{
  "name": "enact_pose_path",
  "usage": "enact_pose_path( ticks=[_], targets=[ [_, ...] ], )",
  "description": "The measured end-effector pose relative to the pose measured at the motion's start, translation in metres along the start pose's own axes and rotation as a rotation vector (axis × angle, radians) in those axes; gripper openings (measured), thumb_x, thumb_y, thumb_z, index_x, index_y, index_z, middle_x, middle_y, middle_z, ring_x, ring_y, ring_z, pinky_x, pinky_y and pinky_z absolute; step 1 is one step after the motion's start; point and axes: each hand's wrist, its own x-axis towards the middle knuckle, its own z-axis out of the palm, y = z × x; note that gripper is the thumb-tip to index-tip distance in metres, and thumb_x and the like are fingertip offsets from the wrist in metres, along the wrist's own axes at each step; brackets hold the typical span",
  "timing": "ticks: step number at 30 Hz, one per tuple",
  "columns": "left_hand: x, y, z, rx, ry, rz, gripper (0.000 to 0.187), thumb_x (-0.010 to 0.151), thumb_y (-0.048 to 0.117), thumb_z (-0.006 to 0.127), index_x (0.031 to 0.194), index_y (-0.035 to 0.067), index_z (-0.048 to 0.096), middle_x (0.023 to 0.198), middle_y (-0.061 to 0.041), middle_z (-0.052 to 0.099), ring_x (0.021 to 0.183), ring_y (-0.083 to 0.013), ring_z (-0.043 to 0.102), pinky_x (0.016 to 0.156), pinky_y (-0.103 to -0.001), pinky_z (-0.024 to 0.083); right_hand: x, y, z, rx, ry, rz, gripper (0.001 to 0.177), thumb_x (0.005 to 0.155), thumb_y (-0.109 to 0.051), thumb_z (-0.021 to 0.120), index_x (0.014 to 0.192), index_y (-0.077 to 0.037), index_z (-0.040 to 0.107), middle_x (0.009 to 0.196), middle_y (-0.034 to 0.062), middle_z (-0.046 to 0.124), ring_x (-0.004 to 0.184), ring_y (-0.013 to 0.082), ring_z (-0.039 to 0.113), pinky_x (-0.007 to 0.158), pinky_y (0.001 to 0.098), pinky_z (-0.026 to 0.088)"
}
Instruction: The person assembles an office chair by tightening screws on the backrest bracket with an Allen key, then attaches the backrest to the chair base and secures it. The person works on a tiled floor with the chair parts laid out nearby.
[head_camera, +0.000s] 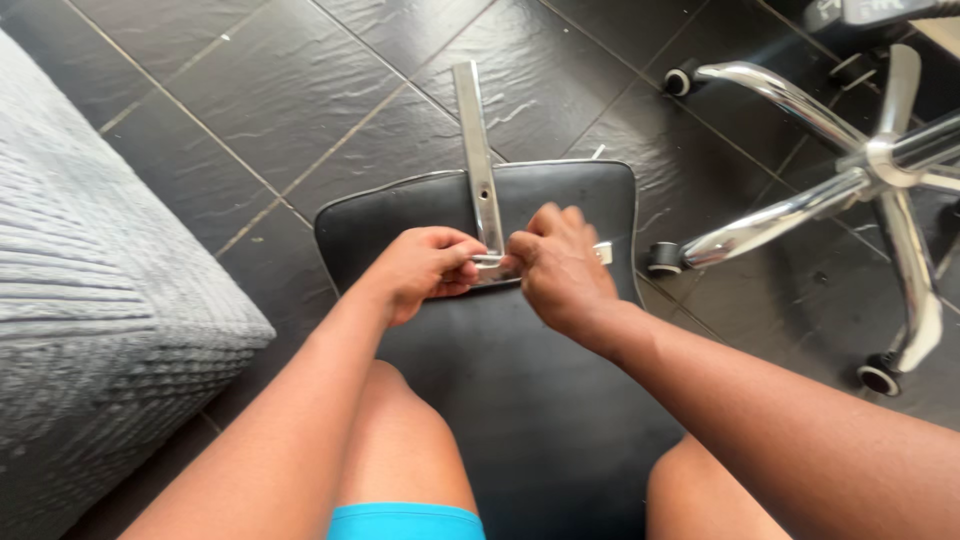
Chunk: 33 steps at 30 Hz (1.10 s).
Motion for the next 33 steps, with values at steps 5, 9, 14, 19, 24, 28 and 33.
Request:
enact_pose_path(
  ticks=[5, 9, 14, 19, 24, 28, 33],
  targets=[
    [-0.010, -0.002, -0.035, -0.066, 0.378, -0.048, 0.018, 0.090, 0.021, 0.075, 0.100, 0.007, 0.076, 0.089, -0.002, 0.074, 0.081, -0.0120, 0.069, 0.073, -0.027, 0.059, 0.016, -0.016, 0.018, 0.354, -0.329, 0.405, 0.018, 0.098, -0.026, 0.067, 0.098, -0.008, 0.070, 0.092, 0.0137, 0.067, 0.084, 0.0276, 0.062, 0.076, 0.0430, 0.049],
    [-0.014, -0.006, -0.039, 0.120, 0.740, -0.176, 0.039, 0.090, 0.028, 0.081, 0.113, -0.003, 0.072, 0.108, -0.022, 0.071, 0.082, -0.0304, 0.069, 0.067, -0.046, 0.055, 0.021, -0.010, 0.034, 0.475, -0.315, 0.475, 0.017, 0.099, -0.021, 0.059, 0.102, -0.005, 0.064, 0.095, 0.0184, 0.073, 0.087, 0.0284, 0.069, 0.077, 0.0438, 0.053],
    [0.003, -0.013, -0.019, 0.300, 1.102, -0.340, 0.074, 0.095, 0.052, 0.068, 0.145, 0.002, 0.047, 0.150, -0.022, 0.044, 0.138, -0.0369, 0.044, 0.108, -0.047, 0.045, 0.014, 0.020, 0.062, 0.354, -0.052, 0.667, 0.035, 0.101, -0.038, 0.058, 0.108, -0.004, 0.055, 0.101, 0.0198, 0.068, 0.097, 0.0367, 0.066, 0.088, 0.0473, 0.049],
    [0.040, -0.034, 0.018, 0.357, 1.257, -0.303, 0.098, 0.091, 0.066, 0.053, 0.159, 0.006, 0.018, 0.167, -0.016, 0.012, 0.152, -0.0342, 0.014, 0.121, -0.050, 0.018, 0.003, 0.079, 0.098, -0.035, 0.344, 0.798, 0.033, 0.105, -0.043, 0.058, 0.101, -0.011, 0.063, 0.129, 0.0179, 0.050, 0.117, 0.0378, 0.051, 0.099, 0.0501, 0.044],
    [0.060, -0.062, 0.033, 0.523, 1.437, -0.136, 0.098, 0.098, 0.069, 0.041, 0.161, 0.001, 0.011, 0.170, -0.019, 0.006, 0.157, -0.0332, 0.005, 0.126, -0.048, 0.008, 0.027, 0.138, 0.110, 0.251, 0.704, 1.016, 0.022, 0.106, -0.031, 0.045, 0.118, -0.024, 0.063, 0.140, 0.0014, 0.054, 0.120, 0.0259, 0.060, 0.099, 0.0426, 0.050],
    [0.066, -0.071, 0.039, 0.585, 1.521, -0.054, 0.094, 0.102, 0.066, 0.040, 0.161, -0.003, 0.016, 0.170, -0.023, 0.013, 0.158, -0.0360, 0.012, 0.128, -0.050, 0.011, 0.047, 0.150, 0.117, 0.536, 0.703, 1.416, 0.032, 0.102, -0.036, 0.044, 0.128, -0.029, 0.061, 0.131, -0.0004, 0.065, 0.113, 0.0249, 0.064, 0.095, 0.0379, 0.050],
    [0.067, -0.057, 0.046, 0.683, 1.583, -0.069, 0.092, 0.103, 0.063, 0.043, 0.161, -0.005, 0.022, 0.169, -0.027, 0.020, 0.158, -0.0417, 0.020, 0.129, -0.053, 0.017, 0.063, 0.145, 0.113, 0.513, 0.816, 1.525, 0.033, 0.100, -0.036, 0.052, 0.122, -0.020, 0.070, 0.120, 0.0060, 0.077, 0.106, 0.0252, 0.072, 0.094, 0.0355, 0.054]
  ],
)
